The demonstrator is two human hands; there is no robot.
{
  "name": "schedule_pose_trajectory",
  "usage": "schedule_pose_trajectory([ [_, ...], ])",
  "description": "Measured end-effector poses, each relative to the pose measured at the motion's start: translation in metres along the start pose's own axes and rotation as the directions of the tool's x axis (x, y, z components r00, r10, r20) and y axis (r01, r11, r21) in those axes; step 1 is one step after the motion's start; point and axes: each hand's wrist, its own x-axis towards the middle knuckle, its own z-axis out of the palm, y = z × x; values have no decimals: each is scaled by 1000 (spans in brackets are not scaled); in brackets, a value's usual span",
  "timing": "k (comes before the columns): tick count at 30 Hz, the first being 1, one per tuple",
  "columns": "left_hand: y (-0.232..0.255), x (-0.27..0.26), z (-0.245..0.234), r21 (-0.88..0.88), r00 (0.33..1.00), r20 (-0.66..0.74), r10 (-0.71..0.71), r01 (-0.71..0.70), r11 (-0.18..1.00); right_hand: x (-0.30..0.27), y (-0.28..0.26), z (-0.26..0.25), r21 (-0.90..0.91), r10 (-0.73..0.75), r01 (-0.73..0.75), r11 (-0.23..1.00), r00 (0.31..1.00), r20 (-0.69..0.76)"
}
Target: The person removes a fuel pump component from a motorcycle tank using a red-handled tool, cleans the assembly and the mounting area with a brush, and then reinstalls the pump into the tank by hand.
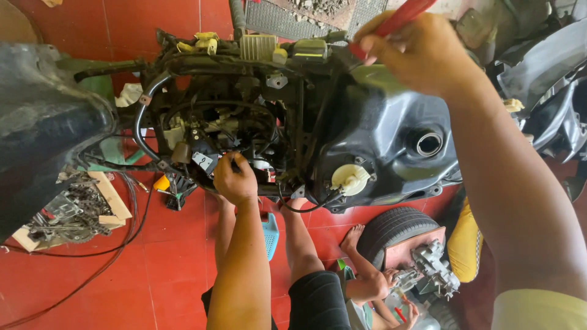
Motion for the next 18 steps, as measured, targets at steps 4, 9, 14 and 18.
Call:
schedule_pose_trajectory([
  [4,-5,-1,2,21,999,21,-33,33,999,-10,22,-28,-456,452,-385,802,891,42],
  [9,-11,-1,0,19,1000,-16,18,-18,1000,-50,26,-43,-161,41,-56,985,995,-94],
  [14,-35,-2,9,19,1000,22,-20,20,1000,-74,39,-37,-111,-19,20,994,1000,7],
  [18,-41,-1,8,56,993,57,-107,104,993,-121,83,-52,-321,311,-343,883,939,-148],
])
